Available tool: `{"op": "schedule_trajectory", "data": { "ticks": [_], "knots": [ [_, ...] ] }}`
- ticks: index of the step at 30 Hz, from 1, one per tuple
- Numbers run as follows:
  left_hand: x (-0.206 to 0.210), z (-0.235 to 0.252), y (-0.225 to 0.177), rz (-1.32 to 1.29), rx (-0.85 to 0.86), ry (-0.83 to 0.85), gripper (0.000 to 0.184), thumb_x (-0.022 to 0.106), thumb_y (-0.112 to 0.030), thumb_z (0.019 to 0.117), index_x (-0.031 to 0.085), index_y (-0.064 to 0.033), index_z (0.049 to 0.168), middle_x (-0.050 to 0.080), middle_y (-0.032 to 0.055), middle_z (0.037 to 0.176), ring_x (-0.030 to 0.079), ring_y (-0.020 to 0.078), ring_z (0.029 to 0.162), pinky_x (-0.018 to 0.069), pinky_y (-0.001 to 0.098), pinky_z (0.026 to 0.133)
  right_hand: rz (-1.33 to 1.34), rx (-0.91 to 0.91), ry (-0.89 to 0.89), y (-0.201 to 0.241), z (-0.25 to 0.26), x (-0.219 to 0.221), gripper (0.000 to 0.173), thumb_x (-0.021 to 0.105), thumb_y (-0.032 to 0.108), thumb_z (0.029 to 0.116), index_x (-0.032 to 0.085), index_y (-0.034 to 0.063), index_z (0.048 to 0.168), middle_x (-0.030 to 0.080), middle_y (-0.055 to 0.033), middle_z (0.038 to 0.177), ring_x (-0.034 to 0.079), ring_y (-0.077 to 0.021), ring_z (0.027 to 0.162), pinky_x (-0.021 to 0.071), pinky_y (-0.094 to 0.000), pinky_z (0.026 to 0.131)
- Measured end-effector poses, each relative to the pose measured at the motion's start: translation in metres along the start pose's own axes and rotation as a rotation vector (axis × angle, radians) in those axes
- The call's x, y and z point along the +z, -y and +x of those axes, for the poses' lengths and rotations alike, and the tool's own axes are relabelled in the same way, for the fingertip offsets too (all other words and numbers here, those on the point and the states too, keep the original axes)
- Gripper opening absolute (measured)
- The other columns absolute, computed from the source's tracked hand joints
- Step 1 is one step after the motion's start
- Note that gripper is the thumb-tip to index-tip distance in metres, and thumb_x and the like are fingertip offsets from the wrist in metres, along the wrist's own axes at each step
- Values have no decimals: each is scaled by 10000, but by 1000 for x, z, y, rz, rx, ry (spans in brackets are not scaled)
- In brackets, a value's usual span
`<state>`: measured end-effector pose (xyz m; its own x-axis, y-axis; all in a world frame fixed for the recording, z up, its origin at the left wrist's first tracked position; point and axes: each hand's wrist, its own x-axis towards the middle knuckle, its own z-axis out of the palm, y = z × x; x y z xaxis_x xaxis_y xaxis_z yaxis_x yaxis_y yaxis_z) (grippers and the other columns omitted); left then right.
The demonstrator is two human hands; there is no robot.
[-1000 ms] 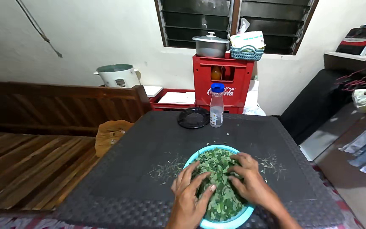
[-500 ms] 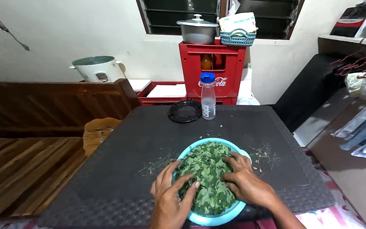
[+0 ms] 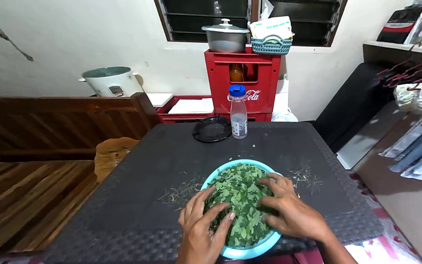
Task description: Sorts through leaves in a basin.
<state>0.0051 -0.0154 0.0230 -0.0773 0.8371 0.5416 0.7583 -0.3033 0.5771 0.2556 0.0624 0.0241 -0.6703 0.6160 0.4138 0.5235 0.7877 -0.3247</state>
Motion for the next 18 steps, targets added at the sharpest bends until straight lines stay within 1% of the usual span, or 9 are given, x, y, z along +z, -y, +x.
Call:
{"op": "schedule_trajectory", "data": {
  "ticks": [1, 2, 4, 6, 9, 12, 16, 17, 18],
  "knots": [
    [1, -1, 1, 2, 1, -5, 268, 695, -411, 890, 819, -189, 975, 605, 164, 1399, 445, 428, 1383, 283, 690, 1077, -30, -13, 51, 5, 1, 4, 296, 809, 420, 805, 752, 320, 1077, 533, -67, 1506, 349, -406, 1471, 321, -716, 1091],
    [2, -1, 2, 4, 4, -10, 268, 690, -416, 890, 819, -197, 976, 607, 157, 1399, 447, 421, 1384, 285, 687, 1076, -60, -21, 87, 11, 3, 9, 352, 841, 422, 777, 752, 324, 1103, 515, -94, 1523, 339, -428, 1475, 305, -740, 1093],
    [2, -1, 4, 8, 7, -18, 278, 682, -432, 891, 819, -205, 977, 610, 151, 1397, 447, 419, 1386, 278, 690, 1079, -86, -13, 80, 19, 10, 17, 205, 807, 333, 825, 783, 271, 1020, 510, -105, 1532, 333, -429, 1485, 277, -760, 1101],
    [-1, -1, 4, 7, 2, -27, 282, 688, -434, 890, 820, -200, 977, 611, 160, 1394, 451, 427, 1380, 278, 691, 1077, -79, 9, -19, 14, 17, 18, 85, 734, 287, 880, 790, 238, 921, 553, -80, 1496, 369, -405, 1471, 307, -725, 1099],
    [-5, -1, 8, 16, -7, -45, 285, 682, -432, 885, 818, -197, 973, 613, 164, 1385, 460, 424, 1368, 289, 687, 1060, 34, 14, -114, -1, 24, 7, 179, 685, 394, 929, 791, 253, 896, 588, -18, 1461, 395, -338, 1457, 339, -655, 1101],
    [-7, 1, 12, 12, -13, -51, 288, 672, -435, 890, 818, -201, 971, 608, 163, 1392, 455, 423, 1372, 278, 699, 1065, 165, 17, -104, -8, 29, -3, 262, 629, 459, 975, 800, 261, 957, 597, 29, 1445, 395, -269, 1459, 351, -615, 1112],
    [-8, 1, 10, 6, -23, -44, 300, 679, -436, 894, 819, -187, 987, 605, 170, 1397, 457, 437, 1367, 285, 696, 1063, 179, 70, -89, -11, 32, -7, 337, 535, 417, 1029, 766, 213, 1168, 603, -1, 1442, 411, -293, 1453, 350, -638, 1109],
    [-8, 1, 10, 4, -25, -42, 301, 683, -432, 896, 820, -180, 987, 603, 177, 1398, 456, 442, 1369, 284, 698, 1065, 163, 82, -127, -13, 33, -7, 319, 531, 384, 1033, 761, 207, 1165, 612, -8, 1428, 423, -295, 1442, 359, -640, 1098],
    [-8, 0, 10, 6, -24, -43, 298, 686, -430, 894, 820, -180, 986, 605, 178, 1396, 455, 442, 1370, 283, 698, 1067, 147, 92, -184, -16, 33, -6, 282, 539, 347, 1029, 768, 207, 1115, 628, -10, 1401, 443, -289, 1428, 372, -636, 1086]
  ]
}}
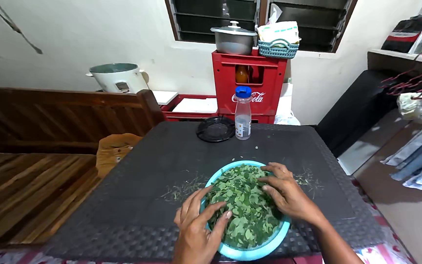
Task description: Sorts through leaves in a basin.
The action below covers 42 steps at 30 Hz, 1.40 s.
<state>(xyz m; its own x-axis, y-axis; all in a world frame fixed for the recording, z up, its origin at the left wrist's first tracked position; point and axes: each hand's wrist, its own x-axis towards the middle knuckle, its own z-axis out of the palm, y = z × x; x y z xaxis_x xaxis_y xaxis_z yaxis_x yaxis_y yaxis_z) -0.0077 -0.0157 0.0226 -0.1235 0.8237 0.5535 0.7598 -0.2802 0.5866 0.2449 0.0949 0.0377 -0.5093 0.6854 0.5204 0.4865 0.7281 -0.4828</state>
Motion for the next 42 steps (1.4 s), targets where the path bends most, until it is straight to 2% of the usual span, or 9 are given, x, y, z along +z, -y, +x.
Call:
{"op": "schedule_trajectory", "data": {
  "ticks": [4, 8, 12, 15, 17, 23, 28, 34, 42],
  "knots": [
    [0, 0, 3, 26, 9, -15, 289, 675, -431, 896, 819, -194, 979, 614, 167, 1384, 462, 433, 1358, 298, 684, 1041, -44, -29, -81, -7, -6, -1, 162, 639, 325, 955, 752, 228, 893, 655, 15, 1342, 469, -261, 1403, 394, -615, 1060],
    [3, 1, 6, 60, 21, -19, 243, 655, -373, 905, 817, -207, 977, 609, 153, 1395, 461, 423, 1368, 292, 693, 1046, -105, -91, 114, 6, -21, 5, 131, 712, 400, 899, 763, 291, 950, 604, 17, 1423, 403, -303, 1447, 358, -644, 1084],
    [10, 0, 6, 97, 36, 6, 217, 626, -343, 917, 813, -248, 973, 592, 130, 1423, 439, 407, 1397, 280, 692, 1063, -193, -102, 101, 18, -30, 31, 276, 695, 569, 890, 772, 327, 998, 568, -46, 1469, 362, -367, 1469, 299, -688, 1116],
    [12, 1, 7, 107, 46, -3, 233, 630, -391, 912, 813, -256, 966, 591, 132, 1425, 440, 408, 1395, 282, 692, 1057, -256, -76, 111, 18, -31, 37, 177, 685, 409, 907, 761, 259, 852, 564, -45, 1481, 347, -372, 1484, 275, -706, 1113],
    [11, 1, 8, 116, 43, -14, 246, 630, -407, 909, 816, -260, 974, 595, 132, 1423, 444, 411, 1392, 282, 696, 1053, -266, -69, 124, 17, -31, 36, 100, 674, 311, 882, 747, 248, 856, 566, -41, 1476, 347, -366, 1486, 289, -697, 1110],
    [11, 2, 10, 125, 41, -41, 266, 613, -436, 912, 815, -272, 967, 610, 114, 1404, 448, 398, 1388, 286, 688, 1046, -319, -53, 91, 33, -28, 50, 277, 683, 488, 898, 754, 221, 875, 563, -72, 1475, 367, -382, 1470, 282, -717, 1105],
    [7, 4, 7, 132, 36, -33, 278, 626, -448, 909, 819, -258, 972, 609, 122, 1407, 449, 414, 1387, 285, 698, 1044, -301, -19, 96, 34, -24, 61, 172, 672, 304, 896, 743, 186, 793, 578, -72, 1463, 372, -389, 1471, 289, -737, 1082],
    [5, 3, 6, 55, 26, 21, 235, 654, -391, 901, 819, -239, 972, 605, 126, 1409, 459, 396, 1383, 294, 695, 1061, -223, -33, -11, 33, -27, 54, 185, 647, 344, 915, 746, 248, 791, 578, -14, 1465, 352, -352, 1481, 283, -703, 1095],
    [10, 3, 0, 24, 48, 131, 228, 630, -390, 931, 808, -289, 1033, 574, 83, 1456, 433, 378, 1412, 298, 687, 1071, -206, -67, -60, 36, -28, 39, 190, 637, 362, 933, 743, 271, 804, 572, 2, 1474, 334, -336, 1494, 271, -685, 1110]
  ]
}}
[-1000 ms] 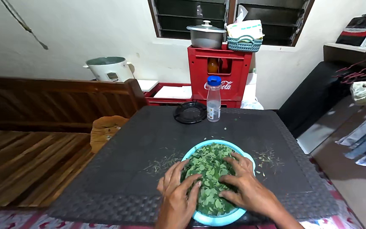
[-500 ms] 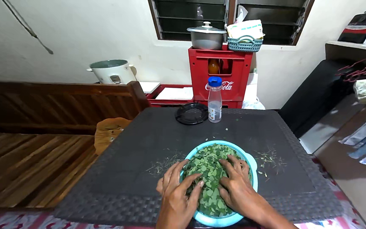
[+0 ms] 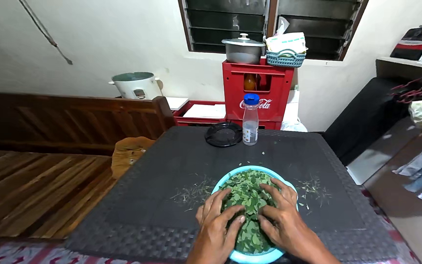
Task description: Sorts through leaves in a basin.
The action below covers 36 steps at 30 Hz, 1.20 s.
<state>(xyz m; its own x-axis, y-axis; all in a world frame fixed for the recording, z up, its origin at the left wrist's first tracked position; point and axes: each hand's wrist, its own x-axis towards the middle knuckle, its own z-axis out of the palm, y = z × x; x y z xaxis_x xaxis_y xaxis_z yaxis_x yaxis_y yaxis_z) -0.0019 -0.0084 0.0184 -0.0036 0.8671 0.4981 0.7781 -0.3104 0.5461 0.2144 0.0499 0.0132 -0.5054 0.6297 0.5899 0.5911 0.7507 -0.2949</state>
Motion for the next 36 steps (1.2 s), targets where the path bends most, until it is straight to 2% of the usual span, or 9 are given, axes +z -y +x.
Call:
{"op": "schedule_trajectory", "data": {
  "ticks": [6, 12, 19, 23, 26, 30, 31, 33, 36],
  "knots": [
    [-7, -2, 24, 117, -45, -131, 254, 603, -415, 915, 808, -277, 972, 593, 111, 1423, 447, 409, 1387, 302, 702, 1037, -114, 21, 66, -14, -3, -1, 140, 643, 365, 922, 764, 295, 920, 579, -12, 1461, 374, -350, 1466, 295, -694, 1091],
    [-9, -9, 13, 170, -3, 24, 193, 674, -398, 894, 811, -263, 915, 557, 117, 1479, 409, 443, 1417, 297, 722, 1036, -81, 7, 40, -10, 0, 3, 179, 615, 399, 939, 754, 293, 903, 587, -18, 1445, 374, -348, 1463, 299, -687, 1088],
    [12, -6, 22, 228, 53, -4, 220, 610, -340, 895, 776, -253, 780, 605, 54, 1435, 447, 381, 1409, 327, 689, 1024, -22, -19, -47, -10, -4, 1, 194, 596, 401, 957, 749, 297, 899, 623, 17, 1398, 395, -295, 1457, 290, -655, 1112],
    [4, -5, 18, 87, 39, 11, 264, 568, -367, 939, 781, -249, 839, 599, 45, 1438, 440, 326, 1424, 329, 662, 1054, 94, -53, -103, -2, -2, 4, 188, 625, 399, 953, 732, 253, 1005, 709, 95, 1161, 572, -144, 1263, 389, -557, 1068],
    [-6, -3, -1, -12, 37, 28, 242, 589, -319, 940, 788, -201, 868, 593, 89, 1440, 427, 357, 1432, 305, 680, 1085, 223, -72, -69, 13, 2, 15, 281, 674, 407, 941, 707, 185, 1112, 737, 75, 1057, 649, -95, 1110, 409, -528, 1056],
    [-46, 6, -86, -128, -26, 51, 259, 567, -135, 933, 773, 18, 898, 611, 282, 1356, 442, 528, 1371, 270, 695, 1092, 461, -135, -155, 18, 7, 24, 127, 641, 181, 932, 746, 117, 898, 742, 28, 838, 693, -94, 855, 508, -375, 941],
    [-47, 5, -86, -127, -31, 29, 260, 556, -126, 930, 766, 21, 891, 617, 286, 1345, 447, 531, 1366, 272, 691, 1093, 470, -144, -143, 15, 6, 22, 140, 626, 156, 924, 749, 115, 869, 743, 27, 826, 694, -97, 847, 516, -363, 928],
    [-34, 0, -39, -58, -31, -52, 258, 556, -192, 946, 767, -58, 884, 609, 222, 1377, 449, 470, 1379, 285, 679, 1097, 406, -141, -49, 5, 2, 15, 139, 620, 159, 922, 743, 143, 859, 738, 50, 831, 690, -90, 861, 517, -374, 923],
    [-37, -1, 12, 100, -127, -98, 263, 564, -249, 958, 769, -89, 922, 575, 197, 1428, 425, 452, 1400, 280, 702, 1088, 239, -93, 135, -14, -6, 5, 135, 644, 250, 940, 763, 207, 987, 747, 75, 991, 676, -110, 1020, 467, -504, 984]
  ]
}}
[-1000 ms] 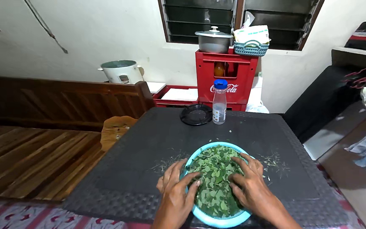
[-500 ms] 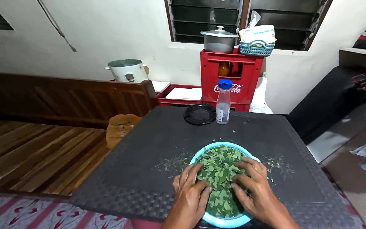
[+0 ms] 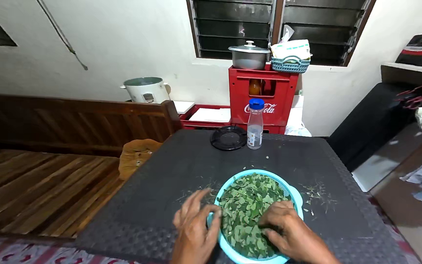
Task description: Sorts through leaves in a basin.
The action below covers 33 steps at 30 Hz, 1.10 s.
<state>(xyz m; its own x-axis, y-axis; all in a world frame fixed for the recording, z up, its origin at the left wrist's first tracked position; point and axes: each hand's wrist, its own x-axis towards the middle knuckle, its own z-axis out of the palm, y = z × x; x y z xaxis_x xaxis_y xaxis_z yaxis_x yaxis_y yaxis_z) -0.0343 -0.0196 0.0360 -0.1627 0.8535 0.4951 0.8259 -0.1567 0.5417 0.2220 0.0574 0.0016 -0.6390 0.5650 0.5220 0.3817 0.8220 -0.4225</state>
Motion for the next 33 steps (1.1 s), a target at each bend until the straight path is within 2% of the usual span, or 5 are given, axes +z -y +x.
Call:
{"op": "schedule_trajectory", "data": {
  "ticks": [10, 16, 19, 25, 33],
  "knots": [
    [9, 0, 47, 120, -65, -98, 296, 640, -383, 899, 784, -178, 1057, 570, 184, 1434, 435, 483, 1375, 271, 759, 1039, -195, 81, 230, -3, 56, -34, 477, 769, 360, 834, 670, 266, 1290, 622, -33, 1365, 578, -283, 1255, 465, -617, 977],
    [23, -5, 43, 76, -12, -46, 256, 645, -442, 885, 798, -270, 998, 589, 130, 1432, 461, 434, 1377, 308, 725, 1026, -213, -6, 622, 20, 103, -6, 800, 868, 503, 738, 548, 360, 1457, 376, -164, 1620, 268, -518, 1485, 241, -822, 1057],
    [25, -7, 48, 82, -10, -54, 258, 640, -457, 880, 800, -272, 962, 596, 123, 1426, 470, 423, 1372, 318, 716, 1020, -237, -27, 706, 22, 107, 9, 739, 859, 506, 750, 592, 328, 1416, 428, -158, 1584, 308, -507, 1466, 260, -819, 1048],
    [25, -9, 53, 99, 0, -77, 263, 631, -469, 879, 796, -276, 946, 603, 105, 1417, 480, 411, 1363, 318, 715, 1012, -311, -46, 602, 7, 96, 4, 276, 793, 146, 814, 745, 174, 1084, 656, -139, 1228, 602, -394, 1166, 522, -627, 901],
    [32, -3, 45, 100, 31, -74, 278, 624, -495, 876, 797, -287, 934, 604, 85, 1420, 469, 389, 1378, 316, 704, 1017, -253, -14, 368, -4, 103, -37, 291, 800, 82, 750, 734, 127, 1030, 672, -116, 1090, 665, -293, 1021, 577, -491, 878]
  ]
}}
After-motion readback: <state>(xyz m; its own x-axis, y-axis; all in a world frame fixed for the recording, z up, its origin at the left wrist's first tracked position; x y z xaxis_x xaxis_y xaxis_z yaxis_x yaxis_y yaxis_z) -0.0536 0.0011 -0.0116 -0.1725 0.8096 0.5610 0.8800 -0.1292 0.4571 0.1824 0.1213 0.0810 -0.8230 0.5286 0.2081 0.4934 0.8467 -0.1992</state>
